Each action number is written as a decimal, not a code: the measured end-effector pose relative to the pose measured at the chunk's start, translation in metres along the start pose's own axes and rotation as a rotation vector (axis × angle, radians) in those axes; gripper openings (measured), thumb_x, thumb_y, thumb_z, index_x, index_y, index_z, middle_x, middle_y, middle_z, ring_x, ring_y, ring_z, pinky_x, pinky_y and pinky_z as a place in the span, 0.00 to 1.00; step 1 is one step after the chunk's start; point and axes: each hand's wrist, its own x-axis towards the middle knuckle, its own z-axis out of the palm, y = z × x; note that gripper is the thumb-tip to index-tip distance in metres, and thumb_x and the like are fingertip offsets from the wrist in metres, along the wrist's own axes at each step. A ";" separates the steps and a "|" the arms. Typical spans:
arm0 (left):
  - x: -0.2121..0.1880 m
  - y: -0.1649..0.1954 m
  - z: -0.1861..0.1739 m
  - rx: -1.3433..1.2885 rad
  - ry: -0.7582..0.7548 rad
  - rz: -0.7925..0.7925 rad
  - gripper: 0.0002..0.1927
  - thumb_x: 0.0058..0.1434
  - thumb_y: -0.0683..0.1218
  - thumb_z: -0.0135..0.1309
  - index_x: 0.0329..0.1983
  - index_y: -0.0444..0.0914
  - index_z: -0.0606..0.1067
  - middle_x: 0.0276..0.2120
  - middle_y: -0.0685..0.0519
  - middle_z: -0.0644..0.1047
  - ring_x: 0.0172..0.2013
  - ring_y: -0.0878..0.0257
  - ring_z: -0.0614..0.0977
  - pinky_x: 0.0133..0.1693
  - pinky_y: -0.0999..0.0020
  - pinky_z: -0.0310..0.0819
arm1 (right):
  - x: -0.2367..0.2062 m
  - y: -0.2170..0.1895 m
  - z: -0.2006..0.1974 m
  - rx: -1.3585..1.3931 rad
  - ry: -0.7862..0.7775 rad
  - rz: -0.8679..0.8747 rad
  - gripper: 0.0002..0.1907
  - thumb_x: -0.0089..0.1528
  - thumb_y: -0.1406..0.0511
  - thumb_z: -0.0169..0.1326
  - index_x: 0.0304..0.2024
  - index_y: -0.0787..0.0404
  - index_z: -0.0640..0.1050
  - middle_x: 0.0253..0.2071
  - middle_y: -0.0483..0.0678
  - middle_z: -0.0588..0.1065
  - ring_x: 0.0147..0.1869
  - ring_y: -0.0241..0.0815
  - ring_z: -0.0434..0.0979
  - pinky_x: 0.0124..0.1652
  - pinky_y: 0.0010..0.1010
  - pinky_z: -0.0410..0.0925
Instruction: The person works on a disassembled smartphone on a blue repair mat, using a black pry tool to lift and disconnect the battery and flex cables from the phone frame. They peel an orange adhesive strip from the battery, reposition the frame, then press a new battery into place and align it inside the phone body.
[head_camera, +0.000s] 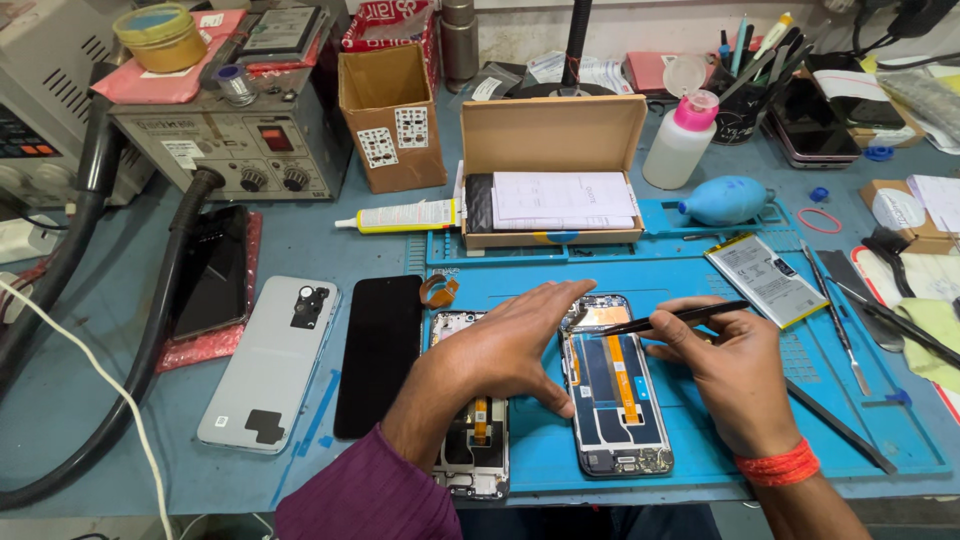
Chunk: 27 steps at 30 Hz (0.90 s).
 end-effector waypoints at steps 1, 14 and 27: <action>0.000 0.000 0.000 0.004 0.002 -0.004 0.72 0.31 0.52 0.78 0.77 0.43 0.48 0.75 0.43 0.54 0.75 0.47 0.51 0.71 0.55 0.45 | 0.000 0.000 0.000 -0.005 0.003 -0.007 0.11 0.62 0.67 0.59 0.43 0.71 0.80 0.38 0.53 0.81 0.42 0.40 0.84 0.40 0.30 0.79; 0.000 0.002 0.000 0.014 -0.013 -0.047 0.72 0.31 0.53 0.78 0.77 0.44 0.48 0.75 0.41 0.54 0.75 0.47 0.50 0.71 0.54 0.46 | 0.005 0.003 0.001 -0.020 -0.026 0.062 0.11 0.63 0.66 0.59 0.42 0.69 0.81 0.36 0.52 0.81 0.39 0.39 0.84 0.32 0.26 0.74; 0.007 -0.014 0.008 0.112 -0.029 0.006 0.69 0.34 0.58 0.77 0.75 0.34 0.52 0.76 0.39 0.50 0.76 0.49 0.46 0.72 0.56 0.42 | 0.005 0.010 -0.017 0.114 0.015 0.122 0.09 0.63 0.66 0.60 0.42 0.65 0.79 0.34 0.47 0.78 0.33 0.35 0.77 0.36 0.27 0.73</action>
